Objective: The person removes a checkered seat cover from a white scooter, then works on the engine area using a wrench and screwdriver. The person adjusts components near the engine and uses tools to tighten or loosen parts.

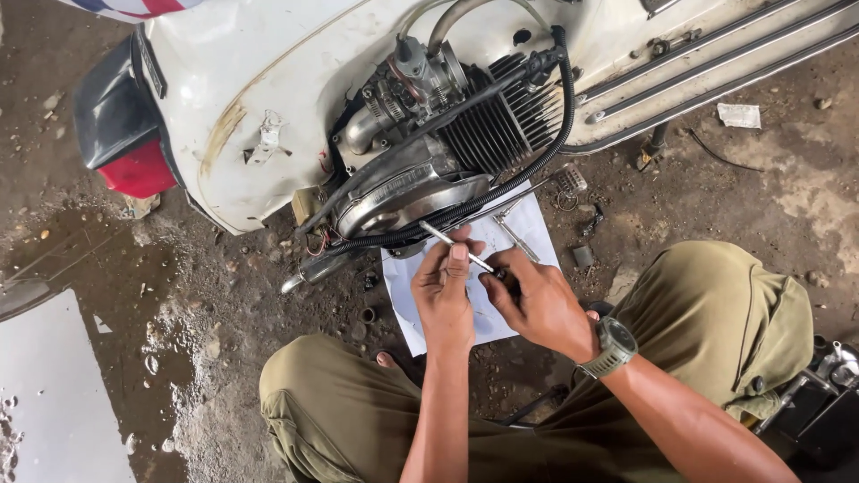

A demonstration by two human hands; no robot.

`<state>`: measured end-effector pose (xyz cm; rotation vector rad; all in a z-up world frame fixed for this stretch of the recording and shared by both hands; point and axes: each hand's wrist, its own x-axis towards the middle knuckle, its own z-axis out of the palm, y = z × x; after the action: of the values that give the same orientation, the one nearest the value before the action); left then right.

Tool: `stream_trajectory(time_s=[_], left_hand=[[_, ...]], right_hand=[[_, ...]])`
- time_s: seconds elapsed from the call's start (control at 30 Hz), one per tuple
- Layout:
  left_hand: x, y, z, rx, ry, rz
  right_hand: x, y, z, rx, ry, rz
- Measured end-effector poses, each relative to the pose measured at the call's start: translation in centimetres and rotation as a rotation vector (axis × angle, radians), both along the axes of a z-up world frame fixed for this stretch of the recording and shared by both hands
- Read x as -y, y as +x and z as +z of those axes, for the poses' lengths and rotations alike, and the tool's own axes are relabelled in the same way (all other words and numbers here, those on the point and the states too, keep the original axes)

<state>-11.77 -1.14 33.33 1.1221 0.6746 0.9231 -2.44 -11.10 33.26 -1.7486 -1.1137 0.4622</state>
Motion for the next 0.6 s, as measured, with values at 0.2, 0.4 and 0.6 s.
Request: stream_trajectory(time_s=[0.2,0.4,0.6], left_hand=[[-0.8,-0.2,-0.8,0.175,-0.15,0.215],[-1.8,-1.3,2.3,0.202,-0.287,0.477],[1.0,-0.9,1.4,-0.031,-0.112,0.016]], right_hand=[[0.2,-0.1,-0.3,0.191,-0.038,0.092],[0.1,-0.1,1.0,0.073,-0.074,0.188],[-0.5,-0.3,1.5,-0.089,-0.085,0.177]])
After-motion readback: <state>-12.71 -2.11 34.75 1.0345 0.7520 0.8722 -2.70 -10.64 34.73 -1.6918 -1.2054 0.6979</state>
